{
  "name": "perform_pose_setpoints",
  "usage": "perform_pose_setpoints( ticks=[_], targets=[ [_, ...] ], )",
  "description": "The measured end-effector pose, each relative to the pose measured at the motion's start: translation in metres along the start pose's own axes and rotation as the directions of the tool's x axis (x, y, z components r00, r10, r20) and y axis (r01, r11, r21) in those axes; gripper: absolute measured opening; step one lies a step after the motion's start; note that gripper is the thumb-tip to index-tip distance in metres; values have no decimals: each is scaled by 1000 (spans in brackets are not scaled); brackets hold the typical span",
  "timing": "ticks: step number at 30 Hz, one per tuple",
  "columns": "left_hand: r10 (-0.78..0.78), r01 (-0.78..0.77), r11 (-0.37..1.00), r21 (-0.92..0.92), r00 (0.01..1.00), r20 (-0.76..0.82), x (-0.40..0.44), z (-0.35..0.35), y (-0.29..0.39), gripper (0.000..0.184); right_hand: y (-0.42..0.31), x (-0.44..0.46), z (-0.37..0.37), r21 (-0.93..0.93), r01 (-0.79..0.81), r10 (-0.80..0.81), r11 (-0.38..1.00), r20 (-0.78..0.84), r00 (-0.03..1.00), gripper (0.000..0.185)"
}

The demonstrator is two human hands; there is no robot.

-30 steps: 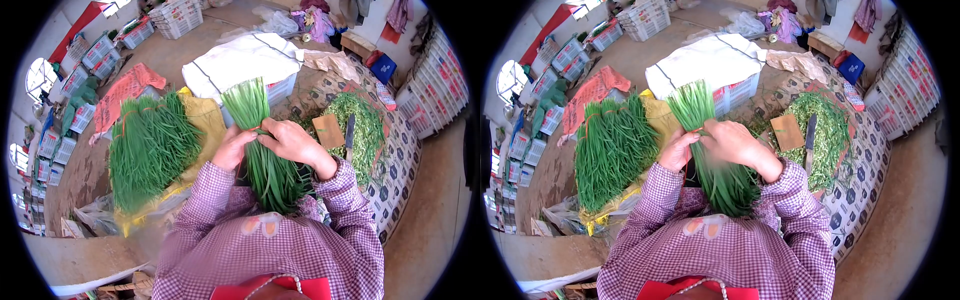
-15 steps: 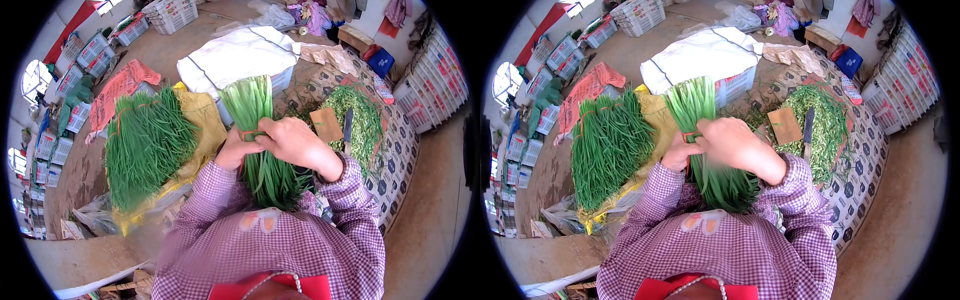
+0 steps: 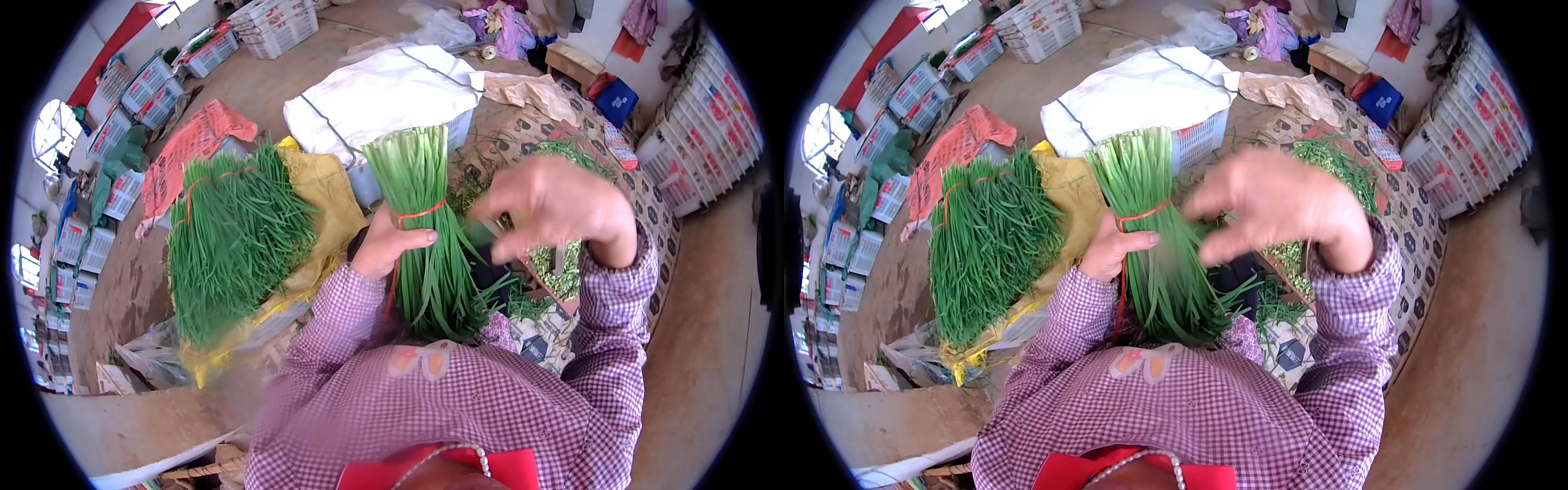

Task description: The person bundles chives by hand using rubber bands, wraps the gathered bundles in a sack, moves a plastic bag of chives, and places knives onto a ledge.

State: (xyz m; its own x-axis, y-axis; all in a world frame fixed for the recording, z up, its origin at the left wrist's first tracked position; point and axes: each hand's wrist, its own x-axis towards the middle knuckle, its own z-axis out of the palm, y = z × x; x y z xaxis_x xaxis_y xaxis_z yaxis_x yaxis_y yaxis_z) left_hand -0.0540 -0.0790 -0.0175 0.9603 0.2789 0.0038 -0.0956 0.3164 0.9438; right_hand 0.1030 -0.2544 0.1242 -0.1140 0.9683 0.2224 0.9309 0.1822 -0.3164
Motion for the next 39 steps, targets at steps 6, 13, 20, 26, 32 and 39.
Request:
perform_pose_setpoints(
  ticks=[6,13,20,26,32,39],
  targets=[
    [40,-40,999,-17,999,-4,5,10,-4,62,-22,19,51,48,-141,148,989,-423,894,20],
    [143,-144,990,-9,987,-69,7,18,-12,70,-32,28,97,-23,-437,351,899,-559,751,24],
    [171,-174,984,-38,983,-63,8,21,-14,71,-22,27,109,286,-387,479,877,-584,655,15],
    [210,-211,977,-1,974,-87,12,15,-23,69,-16,26,102,-31,-494,352,869,-662,661,11],
    [119,-113,990,82,991,-66,7,9,-23,73,2,18,54,-447,-598,149,666,-705,693,9],
    [-5,-2,997,-77,995,-98,4,-1,-12,65,-12,-29,29,-225,-496,471,839,-159,868,11]
  ],
)
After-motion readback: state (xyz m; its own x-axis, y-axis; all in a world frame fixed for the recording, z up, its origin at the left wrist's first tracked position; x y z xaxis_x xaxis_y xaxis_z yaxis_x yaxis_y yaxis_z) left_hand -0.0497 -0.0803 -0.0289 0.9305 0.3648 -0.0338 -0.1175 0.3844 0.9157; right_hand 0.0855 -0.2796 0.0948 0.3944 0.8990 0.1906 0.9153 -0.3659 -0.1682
